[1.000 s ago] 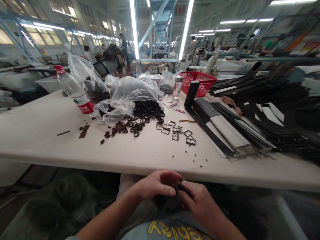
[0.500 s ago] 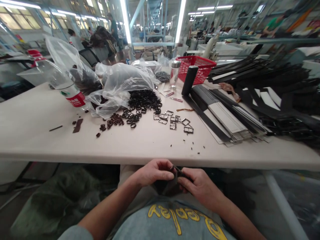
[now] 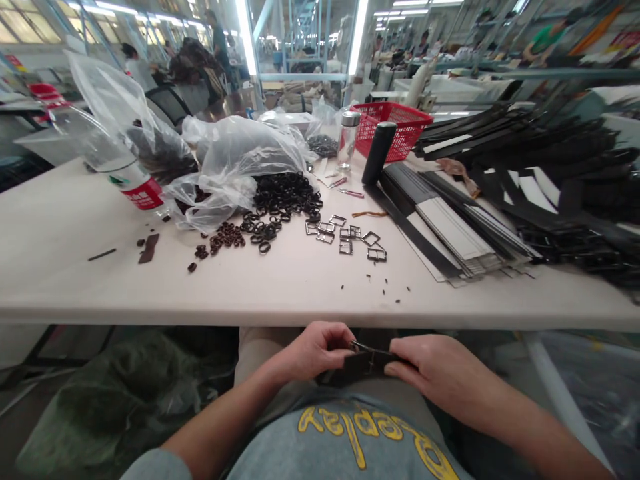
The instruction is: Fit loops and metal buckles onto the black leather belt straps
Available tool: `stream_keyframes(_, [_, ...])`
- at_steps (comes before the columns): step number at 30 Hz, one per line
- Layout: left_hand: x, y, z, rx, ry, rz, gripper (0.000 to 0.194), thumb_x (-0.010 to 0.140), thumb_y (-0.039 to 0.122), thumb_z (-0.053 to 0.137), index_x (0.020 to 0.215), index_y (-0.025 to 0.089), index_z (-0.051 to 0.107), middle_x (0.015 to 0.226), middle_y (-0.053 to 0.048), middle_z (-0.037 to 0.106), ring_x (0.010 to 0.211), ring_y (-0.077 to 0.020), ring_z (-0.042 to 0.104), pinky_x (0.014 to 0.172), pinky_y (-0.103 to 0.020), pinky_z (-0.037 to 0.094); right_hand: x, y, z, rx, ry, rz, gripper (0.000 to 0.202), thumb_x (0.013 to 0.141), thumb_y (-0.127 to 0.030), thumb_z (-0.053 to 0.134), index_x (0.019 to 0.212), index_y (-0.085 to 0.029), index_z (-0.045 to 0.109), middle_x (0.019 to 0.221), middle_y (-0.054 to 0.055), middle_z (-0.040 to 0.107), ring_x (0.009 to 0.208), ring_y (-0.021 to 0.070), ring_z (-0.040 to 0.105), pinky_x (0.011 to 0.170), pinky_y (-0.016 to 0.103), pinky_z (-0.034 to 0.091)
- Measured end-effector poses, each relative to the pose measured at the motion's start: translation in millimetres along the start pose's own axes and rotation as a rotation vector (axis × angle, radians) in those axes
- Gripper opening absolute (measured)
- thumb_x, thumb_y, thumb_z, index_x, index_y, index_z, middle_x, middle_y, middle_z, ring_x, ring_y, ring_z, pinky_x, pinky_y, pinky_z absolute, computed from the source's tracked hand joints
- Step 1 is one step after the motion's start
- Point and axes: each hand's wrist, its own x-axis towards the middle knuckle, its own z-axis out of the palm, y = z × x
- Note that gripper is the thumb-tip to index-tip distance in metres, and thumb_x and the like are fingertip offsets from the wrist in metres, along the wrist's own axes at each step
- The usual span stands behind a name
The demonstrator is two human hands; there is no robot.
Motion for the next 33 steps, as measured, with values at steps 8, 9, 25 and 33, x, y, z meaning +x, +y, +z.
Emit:
stream_keyframes(8, [2,32,4.3,0.382,-0.176,0.368,0.027,0.09,0.035,0.057,0.086,0.016,0.075,0.079,-0.007,0.065,0.072,-0.0166,0.058,0.069,-0.027,0.046,14,-42,-46,-0.328,0.151,-0.367,0.03,0.087,-0.01,0.053,0.061,-0.024,0.057,0.057,0.004,0.06,0.054,0.0185,0.054,0.067,0.037,0.044])
stream_keyframes(9, [3,31,4.1,0.357,-0.126,0.365,0.028,0.09,0.036,0.056,0.081,0.016,0.073,0.076,-0.006,0.063,0.07,-0.016,0.055,0.068,-0.027,0.045,22,-47,-51,-0.269,0.168,-0.39,0.031,0.089,-0.01,0.05,0.063,-0.025,0.059,0.061,0.004,0.062,0.061,0.0191,0.058,0.081,0.04,0.047])
stream_keyframes(25, [23,-2,16.1,-0.392,0.389,0.158,0.025,0.073,0.036,0.079,0.087,0.016,0.076,0.073,0.0,0.068,0.068,-0.0121,0.056,0.07,-0.024,0.047,56,-8,32,1.009,0.116,-0.08,0.044,0.085,-0.051,0.067,0.113,-0.018,0.068,0.093,0.003,0.069,0.083,0.0182,0.063,0.078,0.032,0.054])
stream_keyframes(33, [26,-3,35.6,-0.389,0.403,0.11,0.033,0.075,0.046,0.078,0.086,0.015,0.073,0.069,0.0,0.065,0.061,-0.0109,0.056,0.064,-0.025,0.046,59,-24,54,1.433,0.316,0.11,0.053,0.079,-0.059,0.071,0.111,-0.017,0.072,0.085,0.002,0.067,0.055,0.0069,0.043,0.047,0.02,0.035])
